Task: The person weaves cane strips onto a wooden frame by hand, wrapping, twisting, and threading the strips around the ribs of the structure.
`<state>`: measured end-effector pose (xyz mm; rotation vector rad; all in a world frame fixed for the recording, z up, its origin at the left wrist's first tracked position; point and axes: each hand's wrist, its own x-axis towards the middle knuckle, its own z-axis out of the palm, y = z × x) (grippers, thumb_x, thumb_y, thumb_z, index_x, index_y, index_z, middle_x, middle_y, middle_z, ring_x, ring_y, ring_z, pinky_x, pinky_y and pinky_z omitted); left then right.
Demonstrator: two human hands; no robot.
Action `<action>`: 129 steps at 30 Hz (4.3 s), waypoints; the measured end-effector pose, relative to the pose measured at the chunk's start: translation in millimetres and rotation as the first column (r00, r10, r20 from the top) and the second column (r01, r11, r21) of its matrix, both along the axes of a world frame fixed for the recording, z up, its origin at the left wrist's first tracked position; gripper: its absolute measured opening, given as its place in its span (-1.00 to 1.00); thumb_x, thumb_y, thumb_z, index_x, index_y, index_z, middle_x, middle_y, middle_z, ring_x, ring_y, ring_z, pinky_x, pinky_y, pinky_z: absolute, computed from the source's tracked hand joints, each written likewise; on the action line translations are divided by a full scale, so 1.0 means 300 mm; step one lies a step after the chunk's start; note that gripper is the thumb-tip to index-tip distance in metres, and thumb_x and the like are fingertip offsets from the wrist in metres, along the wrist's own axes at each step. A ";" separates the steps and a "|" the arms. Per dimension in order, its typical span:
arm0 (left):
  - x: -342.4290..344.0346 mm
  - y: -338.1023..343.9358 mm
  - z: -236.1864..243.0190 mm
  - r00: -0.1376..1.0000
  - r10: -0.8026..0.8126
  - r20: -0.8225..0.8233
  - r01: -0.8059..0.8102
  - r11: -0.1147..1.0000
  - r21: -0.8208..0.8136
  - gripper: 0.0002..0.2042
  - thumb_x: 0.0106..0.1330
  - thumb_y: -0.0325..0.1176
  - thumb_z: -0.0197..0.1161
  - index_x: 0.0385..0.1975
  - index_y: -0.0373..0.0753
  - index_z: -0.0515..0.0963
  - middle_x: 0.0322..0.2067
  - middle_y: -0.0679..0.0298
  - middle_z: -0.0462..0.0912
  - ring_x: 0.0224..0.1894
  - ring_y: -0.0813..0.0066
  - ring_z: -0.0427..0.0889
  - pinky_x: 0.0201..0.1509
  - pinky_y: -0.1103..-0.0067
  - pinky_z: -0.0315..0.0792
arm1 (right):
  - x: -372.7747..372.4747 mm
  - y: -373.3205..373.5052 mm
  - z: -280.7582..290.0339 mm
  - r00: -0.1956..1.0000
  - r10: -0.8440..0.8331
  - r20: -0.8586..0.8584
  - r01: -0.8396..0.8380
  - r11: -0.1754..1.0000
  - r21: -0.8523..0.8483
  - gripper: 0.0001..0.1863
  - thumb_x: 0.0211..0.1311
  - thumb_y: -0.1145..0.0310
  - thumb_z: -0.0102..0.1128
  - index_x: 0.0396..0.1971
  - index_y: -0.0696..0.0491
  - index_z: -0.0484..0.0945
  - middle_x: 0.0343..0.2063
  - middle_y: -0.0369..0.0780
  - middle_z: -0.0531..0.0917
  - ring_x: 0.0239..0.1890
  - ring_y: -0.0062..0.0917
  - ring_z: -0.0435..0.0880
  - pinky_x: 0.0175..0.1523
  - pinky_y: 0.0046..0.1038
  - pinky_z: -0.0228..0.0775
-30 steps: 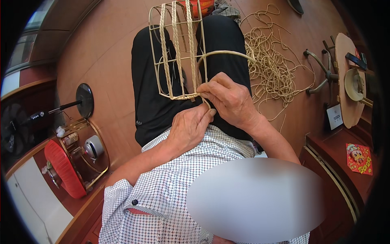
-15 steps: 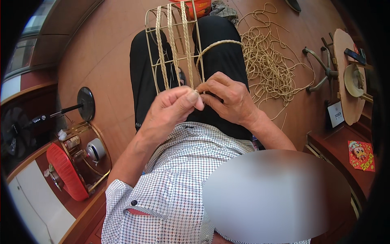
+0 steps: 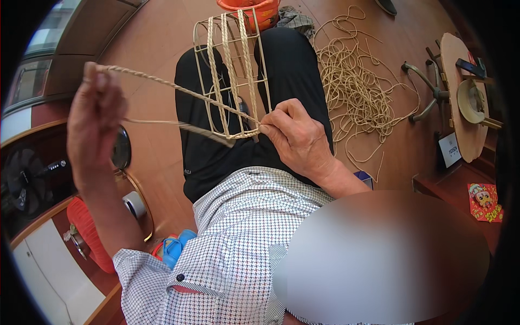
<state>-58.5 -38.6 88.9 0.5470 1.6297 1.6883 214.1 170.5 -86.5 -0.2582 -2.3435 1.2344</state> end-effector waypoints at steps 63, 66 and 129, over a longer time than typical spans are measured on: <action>0.480 0.303 -0.433 0.465 -0.182 -0.866 -0.144 0.950 -0.278 -0.77 0.34 -0.67 0.43 -0.14 -0.25 0.55 -0.33 0.24 0.65 -0.46 0.36 0.60 -0.35 0.41 0.50 | 0.013 -0.073 -0.036 0.969 -0.191 -0.154 0.192 0.981 -0.008 -0.89 0.27 0.49 0.49 -0.26 0.05 0.70 -0.34 -0.20 0.52 -0.40 -0.33 0.74 -0.33 -0.32 0.61; 0.456 0.304 -0.448 0.432 -0.192 -0.881 -0.121 0.956 -0.267 -0.78 0.34 -0.66 0.43 -0.14 -0.25 0.56 -0.30 0.22 0.67 -0.38 0.29 0.64 -0.29 0.37 0.53 | 0.011 -0.075 -0.038 0.968 -0.193 -0.161 0.196 0.981 -0.002 -0.88 0.27 0.50 0.48 -0.24 0.05 0.71 -0.34 -0.20 0.53 -0.39 -0.32 0.75 -0.32 -0.31 0.62; 0.252 -0.119 -0.465 0.919 0.271 0.286 -0.264 0.962 -0.064 -0.83 0.63 -0.33 0.28 0.09 -0.16 0.52 -0.49 0.53 0.44 -0.61 0.83 0.22 -0.53 0.76 0.13 | -0.036 -0.153 0.000 1.000 -0.003 0.027 -0.011 0.857 0.515 -0.49 0.14 0.40 0.53 0.15 -0.15 0.83 -0.08 -0.45 0.76 -0.36 -0.61 0.57 -0.27 -0.55 0.50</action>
